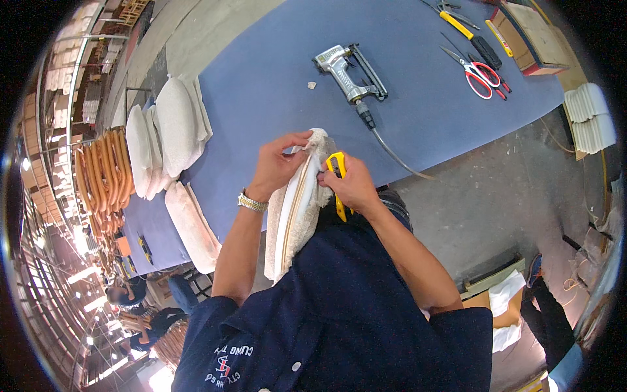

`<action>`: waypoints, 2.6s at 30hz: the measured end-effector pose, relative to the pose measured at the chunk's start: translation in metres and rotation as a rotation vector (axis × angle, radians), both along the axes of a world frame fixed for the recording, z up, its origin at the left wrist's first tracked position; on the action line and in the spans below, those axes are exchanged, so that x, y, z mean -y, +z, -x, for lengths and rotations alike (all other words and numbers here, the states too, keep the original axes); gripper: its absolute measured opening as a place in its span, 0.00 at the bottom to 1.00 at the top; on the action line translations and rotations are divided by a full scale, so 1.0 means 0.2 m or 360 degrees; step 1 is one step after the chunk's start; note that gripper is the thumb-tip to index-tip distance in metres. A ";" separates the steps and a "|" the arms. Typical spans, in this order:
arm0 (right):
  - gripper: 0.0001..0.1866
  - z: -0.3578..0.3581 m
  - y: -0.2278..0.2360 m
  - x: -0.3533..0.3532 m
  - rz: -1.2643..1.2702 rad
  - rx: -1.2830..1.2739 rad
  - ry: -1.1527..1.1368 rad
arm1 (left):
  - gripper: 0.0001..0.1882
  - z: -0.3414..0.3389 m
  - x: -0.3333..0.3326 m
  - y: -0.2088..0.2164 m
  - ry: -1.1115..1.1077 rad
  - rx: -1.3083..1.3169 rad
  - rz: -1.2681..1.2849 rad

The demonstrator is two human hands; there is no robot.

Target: The person trims excess fabric from a cushion cover using a utility knife, then uses a staple gun to secure the fabric edges. The person repeats this process on multiple cushion covers, folding and stapling the fabric to complete the assembly.

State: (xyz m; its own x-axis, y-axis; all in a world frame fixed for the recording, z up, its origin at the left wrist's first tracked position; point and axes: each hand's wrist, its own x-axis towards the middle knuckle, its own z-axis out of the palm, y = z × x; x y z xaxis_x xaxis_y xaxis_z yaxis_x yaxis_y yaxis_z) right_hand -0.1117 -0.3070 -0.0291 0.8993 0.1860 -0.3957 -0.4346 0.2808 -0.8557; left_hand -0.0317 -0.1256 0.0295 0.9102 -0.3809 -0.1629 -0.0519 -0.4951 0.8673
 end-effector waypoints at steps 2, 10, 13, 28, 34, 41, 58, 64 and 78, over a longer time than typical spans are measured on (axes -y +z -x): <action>0.09 0.00 -0.08 0.00 0.0147 0.0201 -0.0025 | 0.07 -0.01 0.00 0.00 0.0016 -0.0018 0.0029; 0.15 -0.08 0.11 -0.04 0.0454 0.0227 -0.0234 | 0.05 0.01 0.00 -0.04 0.0060 -0.0065 0.0148; 0.15 -0.08 0.14 -0.02 0.0456 0.0160 -0.0055 | 0.04 0.01 0.00 -0.01 0.0035 -0.0067 0.0135; 0.13 -0.18 0.17 0.06 0.1095 0.0643 -0.0002 | 0.03 0.01 -0.14 -0.06 0.0591 0.0058 0.0435; 0.14 -0.41 0.42 0.01 0.0549 0.0856 -0.0112 | 0.08 0.03 -0.15 -0.02 0.0561 0.0216 0.0296; 0.21 -0.61 0.71 -0.22 0.0193 0.0960 0.0048 | 0.34 -0.04 0.01 0.47 0.0557 0.0478 0.0777; 0.13 -0.29 0.30 -0.21 0.1277 0.0923 0.0449 | 0.26 0.28 -0.29 0.48 0.0157 0.0260 -0.0470; 0.07 -0.21 0.26 -0.22 0.1179 0.1152 0.0276 | 0.22 0.29 -0.23 0.44 0.0124 0.0155 -0.0482; 0.07 -0.22 0.22 -0.18 0.0828 0.1169 0.0259 | 0.19 0.16 -0.25 0.35 -0.0036 0.0370 -0.0812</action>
